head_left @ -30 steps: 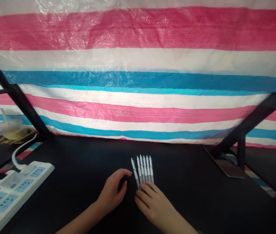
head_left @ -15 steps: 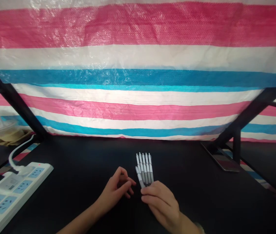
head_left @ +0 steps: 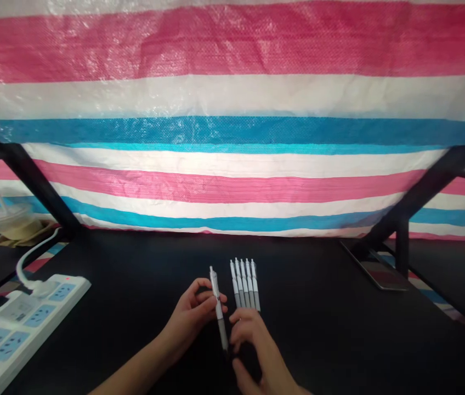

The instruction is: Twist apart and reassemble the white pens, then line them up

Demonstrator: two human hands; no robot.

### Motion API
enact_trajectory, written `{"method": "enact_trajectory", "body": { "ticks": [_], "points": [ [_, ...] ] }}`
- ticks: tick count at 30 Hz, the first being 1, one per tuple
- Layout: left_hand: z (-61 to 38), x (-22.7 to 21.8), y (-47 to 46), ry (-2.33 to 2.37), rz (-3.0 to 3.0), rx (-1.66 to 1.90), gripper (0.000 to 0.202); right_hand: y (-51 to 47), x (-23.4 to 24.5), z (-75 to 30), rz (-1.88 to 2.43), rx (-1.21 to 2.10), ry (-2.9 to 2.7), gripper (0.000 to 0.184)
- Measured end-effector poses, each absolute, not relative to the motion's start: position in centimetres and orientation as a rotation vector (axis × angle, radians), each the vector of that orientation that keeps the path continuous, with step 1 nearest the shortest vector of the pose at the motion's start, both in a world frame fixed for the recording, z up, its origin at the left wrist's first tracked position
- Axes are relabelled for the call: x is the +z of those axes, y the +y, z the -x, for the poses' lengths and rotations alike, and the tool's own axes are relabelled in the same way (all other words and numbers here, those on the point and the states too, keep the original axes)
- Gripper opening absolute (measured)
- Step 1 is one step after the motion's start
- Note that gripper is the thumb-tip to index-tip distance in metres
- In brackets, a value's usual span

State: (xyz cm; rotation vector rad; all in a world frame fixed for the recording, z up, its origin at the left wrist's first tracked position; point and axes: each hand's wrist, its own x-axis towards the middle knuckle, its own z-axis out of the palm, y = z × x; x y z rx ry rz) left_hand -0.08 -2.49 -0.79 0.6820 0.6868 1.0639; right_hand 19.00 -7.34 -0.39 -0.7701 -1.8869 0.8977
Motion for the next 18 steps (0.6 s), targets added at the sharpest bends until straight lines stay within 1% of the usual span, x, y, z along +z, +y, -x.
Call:
{"method": "enact_trajectory", "body": {
  "ticks": [1, 3, 4, 5, 6, 7, 9, 16, 18],
  "points": [
    [0.1, -0.7, -2.5, 0.693, -0.666, 1.071, 0.032, -7.3, -0.9, -18.8, 0.873, 1.196, -1.669, 0.017],
    [0.0, -0.5, -2.5, 0.699, -0.645, 1.058, 0.04, -7.3, -1.7, -18.5, 0.88, 1.773, -1.317, 0.035],
    [-0.1, -0.4, -2.5, 0.703, -0.638, 1.04, 0.043, -7.2, -2.0, -18.4, 0.855, 2.004, -1.166, 0.045],
    [-0.1, -0.3, -2.6, 0.709, -0.636, 1.021, 0.045, -7.2, -2.1, -18.4, 0.822, 2.172, -1.045, 0.055],
    [-0.2, -0.3, -2.6, 0.717, -0.64, 0.999, 0.046, -7.2, -2.2, -18.3, 0.806, 2.281, -0.954, 0.06],
    [-0.3, -0.2, -2.6, 0.727, -0.648, 0.975, 0.045, -7.2, -2.3, -18.4, 0.811, 2.342, -0.893, 0.061],
    [-0.4, -0.1, -2.7, 0.747, -0.676, 0.928, 0.042, -7.2, -2.4, -18.6, 0.854, 2.389, -0.851, 0.053],
    [-0.5, -0.3, -2.8, 0.824, -0.696, 0.918, 0.034, -7.2, -3.3, -18.8, 0.953, 2.346, -0.876, 0.034],
    [-0.6, -0.2, -2.8, 0.822, -0.682, 0.925, 0.034, -7.0, -3.4, -18.7, 0.973, 2.343, -0.881, 0.032]
  ]
}}
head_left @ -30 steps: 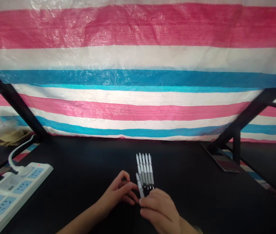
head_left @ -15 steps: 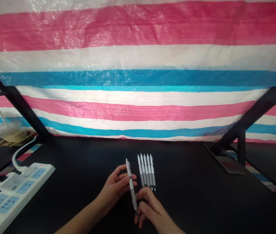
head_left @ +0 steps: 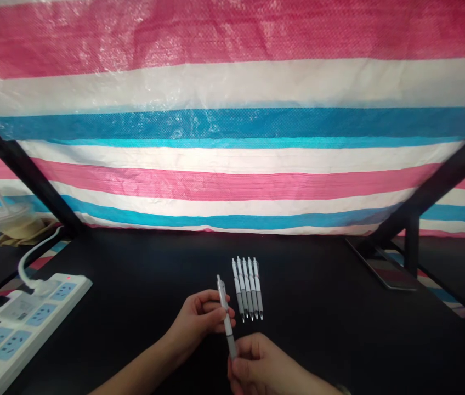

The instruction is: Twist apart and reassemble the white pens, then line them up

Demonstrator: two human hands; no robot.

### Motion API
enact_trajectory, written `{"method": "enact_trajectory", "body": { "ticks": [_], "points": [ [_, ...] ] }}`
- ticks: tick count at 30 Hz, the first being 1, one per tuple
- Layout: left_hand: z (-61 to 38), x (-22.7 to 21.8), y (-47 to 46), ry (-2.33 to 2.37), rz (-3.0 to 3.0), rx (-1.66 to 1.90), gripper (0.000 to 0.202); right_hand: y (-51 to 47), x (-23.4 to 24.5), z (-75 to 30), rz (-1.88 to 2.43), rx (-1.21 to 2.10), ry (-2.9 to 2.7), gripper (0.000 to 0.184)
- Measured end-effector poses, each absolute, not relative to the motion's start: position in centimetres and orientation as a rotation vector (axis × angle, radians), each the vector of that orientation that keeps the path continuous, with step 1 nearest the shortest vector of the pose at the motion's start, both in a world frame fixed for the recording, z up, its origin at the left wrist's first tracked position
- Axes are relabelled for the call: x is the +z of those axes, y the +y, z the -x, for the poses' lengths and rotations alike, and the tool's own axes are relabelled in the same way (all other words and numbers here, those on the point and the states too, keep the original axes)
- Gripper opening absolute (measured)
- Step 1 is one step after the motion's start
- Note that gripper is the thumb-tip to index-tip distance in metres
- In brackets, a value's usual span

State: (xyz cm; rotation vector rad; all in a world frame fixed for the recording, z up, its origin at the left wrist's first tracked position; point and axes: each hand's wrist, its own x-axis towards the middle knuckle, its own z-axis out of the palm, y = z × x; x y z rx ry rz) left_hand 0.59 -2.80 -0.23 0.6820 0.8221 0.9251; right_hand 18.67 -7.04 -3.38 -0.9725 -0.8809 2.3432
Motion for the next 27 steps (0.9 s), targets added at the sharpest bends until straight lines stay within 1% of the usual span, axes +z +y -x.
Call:
{"method": "enact_trajectory", "body": {
  "ticks": [3, 7, 8, 11, 15, 18, 20, 24, 27],
  "points": [
    [-0.6, -0.2, -2.8, 0.813, -0.66, 0.953, 0.035, -6.8, -2.9, -18.6, 0.976, 2.32, -0.864, 0.037],
    [-0.3, -0.3, -2.5, 0.818, -0.649, 0.992, 0.037, -6.7, -1.7, -18.7, 0.894, 2.356, -0.723, 0.05],
    [-0.3, -0.4, -2.5, 0.817, -0.651, 0.991, 0.037, -6.7, -1.5, -18.8, 0.872, 2.362, -0.702, 0.048],
    [-0.2, -0.4, -2.4, 0.808, -0.658, 0.99, 0.037, -6.6, -1.0, -18.8, 0.822, 2.346, -0.704, 0.033],
    [-0.3, -0.5, -2.5, 0.822, -0.673, 1.007, 0.038, -6.6, -0.9, -18.7, 0.828, 2.354, -0.66, 0.033],
    [-0.3, -0.5, -2.5, 0.827, -0.68, 1.012, 0.038, -6.6, -0.9, -18.7, 0.851, 2.353, -0.663, 0.022],
    [-0.2, -0.6, -2.5, 0.828, -0.686, 1.02, 0.038, -6.5, -0.9, -18.7, 0.849, 2.36, -0.657, 0.021],
    [-0.2, -0.6, -2.4, 0.855, -0.704, 1.024, 0.038, -6.5, -0.6, -18.9, 0.815, 2.378, -0.654, 0.029],
    [-0.1, -0.6, -2.4, 0.853, -0.707, 1.021, 0.039, -6.6, -0.6, -19.0, 0.781, 2.359, -0.674, 0.025]
  ]
}}
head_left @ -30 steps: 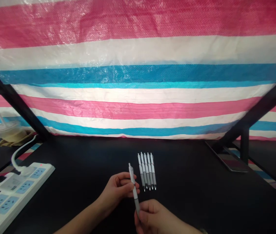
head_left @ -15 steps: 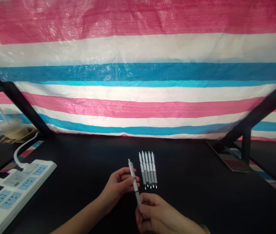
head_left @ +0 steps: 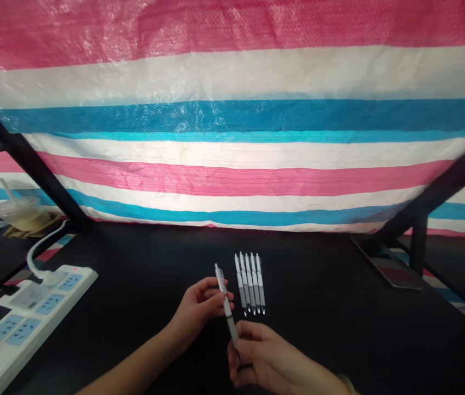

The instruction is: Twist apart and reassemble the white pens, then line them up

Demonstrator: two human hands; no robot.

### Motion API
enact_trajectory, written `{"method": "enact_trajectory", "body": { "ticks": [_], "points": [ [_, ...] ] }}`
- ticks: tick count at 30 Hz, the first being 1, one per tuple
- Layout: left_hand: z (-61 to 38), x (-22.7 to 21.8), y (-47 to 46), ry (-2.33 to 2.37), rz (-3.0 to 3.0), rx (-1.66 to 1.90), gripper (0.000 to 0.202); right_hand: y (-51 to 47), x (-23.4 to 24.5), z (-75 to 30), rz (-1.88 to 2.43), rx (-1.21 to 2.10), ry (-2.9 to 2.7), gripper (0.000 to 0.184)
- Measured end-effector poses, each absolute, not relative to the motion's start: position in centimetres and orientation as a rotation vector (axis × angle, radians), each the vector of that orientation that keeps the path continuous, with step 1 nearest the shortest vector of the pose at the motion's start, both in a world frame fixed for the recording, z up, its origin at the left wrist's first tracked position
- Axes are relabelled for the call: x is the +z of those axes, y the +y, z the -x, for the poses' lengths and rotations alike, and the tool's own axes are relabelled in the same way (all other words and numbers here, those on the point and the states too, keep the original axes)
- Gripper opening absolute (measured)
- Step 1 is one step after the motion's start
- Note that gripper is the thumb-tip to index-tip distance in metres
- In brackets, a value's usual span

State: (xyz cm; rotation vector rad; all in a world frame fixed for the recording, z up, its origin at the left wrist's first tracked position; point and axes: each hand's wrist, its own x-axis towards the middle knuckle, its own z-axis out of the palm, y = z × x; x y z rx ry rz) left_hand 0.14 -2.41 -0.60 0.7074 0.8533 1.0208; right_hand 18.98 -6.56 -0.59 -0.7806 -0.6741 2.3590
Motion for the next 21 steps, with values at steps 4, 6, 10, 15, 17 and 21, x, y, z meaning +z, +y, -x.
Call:
{"method": "enact_trajectory", "body": {
  "ticks": [4, 6, 10, 15, 17, 21],
  "points": [
    [-0.13, -0.63, -2.45, 0.849, -0.707, 1.023, 0.039, -6.54, -0.73, -18.99, 0.787, 2.388, -0.671, 0.029],
    [-0.14, -0.62, -2.5, 0.842, -0.712, 1.018, 0.038, -6.52, -0.75, -19.01, 0.79, 2.38, -0.702, 0.027],
    [-0.24, -0.51, -2.54, 0.838, -0.713, 1.027, 0.037, -6.47, -0.6, -19.08, 0.781, 2.373, -0.717, 0.026],
    [-0.35, -0.39, -2.48, 0.845, -0.702, 1.023, 0.038, -6.41, -0.57, -19.05, 0.802, 2.374, -0.736, 0.029],
    [-0.36, -0.4, -2.45, 0.842, -0.702, 1.032, 0.038, -6.44, -0.65, -19.05, 0.79, 2.372, -0.72, 0.03],
    [-0.38, -0.53, -2.46, 0.846, -0.699, 1.04, 0.037, -6.5, -0.96, -19.11, 0.776, 2.391, -0.723, 0.03]
  ]
}}
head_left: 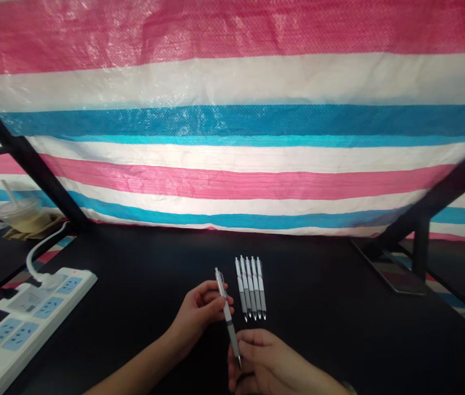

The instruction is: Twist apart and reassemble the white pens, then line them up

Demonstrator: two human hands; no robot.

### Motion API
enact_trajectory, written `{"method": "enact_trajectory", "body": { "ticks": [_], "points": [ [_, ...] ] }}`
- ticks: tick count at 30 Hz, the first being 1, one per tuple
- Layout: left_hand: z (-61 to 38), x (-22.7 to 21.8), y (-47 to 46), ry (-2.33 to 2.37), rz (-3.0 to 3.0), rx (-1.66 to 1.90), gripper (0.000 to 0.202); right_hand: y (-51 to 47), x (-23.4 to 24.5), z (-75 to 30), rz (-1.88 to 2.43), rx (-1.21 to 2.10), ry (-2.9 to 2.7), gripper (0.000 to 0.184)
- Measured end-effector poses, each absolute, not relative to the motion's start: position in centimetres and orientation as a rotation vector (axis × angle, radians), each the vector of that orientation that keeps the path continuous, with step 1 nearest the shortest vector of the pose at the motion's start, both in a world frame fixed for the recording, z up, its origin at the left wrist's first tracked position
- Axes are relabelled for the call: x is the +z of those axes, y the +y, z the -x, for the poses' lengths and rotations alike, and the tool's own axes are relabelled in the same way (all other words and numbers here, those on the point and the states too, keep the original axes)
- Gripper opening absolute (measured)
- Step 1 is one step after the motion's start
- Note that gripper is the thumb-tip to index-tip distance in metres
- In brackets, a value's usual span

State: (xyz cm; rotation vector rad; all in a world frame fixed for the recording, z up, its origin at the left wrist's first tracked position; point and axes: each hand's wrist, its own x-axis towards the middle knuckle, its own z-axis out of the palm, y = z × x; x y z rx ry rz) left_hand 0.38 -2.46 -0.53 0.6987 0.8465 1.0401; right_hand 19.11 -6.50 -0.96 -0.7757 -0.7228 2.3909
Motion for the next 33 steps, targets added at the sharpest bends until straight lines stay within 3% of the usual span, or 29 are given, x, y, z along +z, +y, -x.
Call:
{"method": "enact_trajectory", "body": {
  "ticks": [7, 10, 15, 25, 33],
  "points": [
    [-0.3, -0.6, -2.4, 0.853, -0.685, 1.068, 0.037, -6.6, -1.6, -19.1, 0.852, 2.404, -0.708, 0.036],
    [-0.3, -0.6, -2.3, 0.843, -0.684, 1.062, 0.036, -6.6, -1.8, -19.2, 0.863, 2.386, -0.697, 0.03],
    [-0.4, -0.5, -2.3, 0.849, -0.673, 1.071, 0.037, -6.3, -2.3, -19.3, 0.909, 2.39, -0.782, 0.043],
    [0.1, -0.6, -2.0, 0.867, -0.637, 1.148, 0.034, -5.6, -3.1, -19.4, 1.004, 2.317, -1.061, 0.051],
    [0.9, -0.1, -1.0, 0.892, -0.551, 1.251, 0.035, -5.3, -4.1, -19.8, 0.923, 2.379, -1.09, 0.045]
  ]
}}
